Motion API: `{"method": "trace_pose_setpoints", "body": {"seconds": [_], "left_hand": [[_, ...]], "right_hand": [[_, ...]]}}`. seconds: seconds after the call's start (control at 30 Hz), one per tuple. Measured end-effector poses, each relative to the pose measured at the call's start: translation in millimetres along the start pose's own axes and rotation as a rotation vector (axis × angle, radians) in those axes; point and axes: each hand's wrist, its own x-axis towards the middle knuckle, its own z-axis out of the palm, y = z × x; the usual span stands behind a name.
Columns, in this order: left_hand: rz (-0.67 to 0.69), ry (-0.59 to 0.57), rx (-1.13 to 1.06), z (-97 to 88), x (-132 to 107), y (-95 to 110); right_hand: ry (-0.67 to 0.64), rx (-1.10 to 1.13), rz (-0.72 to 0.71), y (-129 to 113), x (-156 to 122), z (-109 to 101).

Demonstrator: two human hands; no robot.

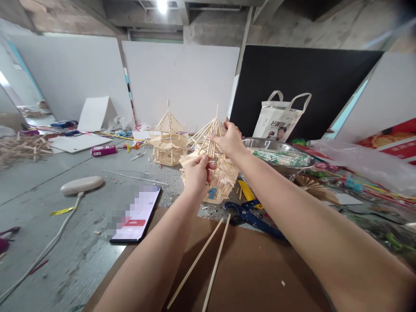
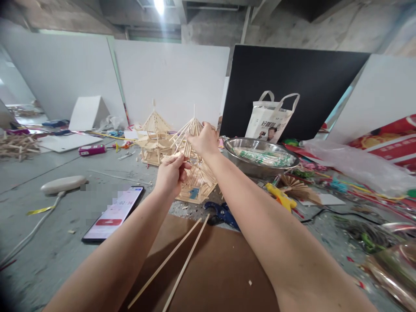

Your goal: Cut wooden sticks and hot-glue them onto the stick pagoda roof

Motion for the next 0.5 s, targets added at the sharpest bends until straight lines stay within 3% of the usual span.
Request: {"method": "trace_pose_setpoints", "body": {"seconds": [0.17,0.5], "left_hand": [[-0.062,0.050,-0.092,4.5,-2.5,-0.6],[-0.055,0.095,-0.156,7.6,-2.6,-8.4]], "right_hand": [[0.005,-0.009,-0.008,-1.4,-0.4,0.1],[0.028,0.042,-0.053,4.5,2.2,4.1]]}}
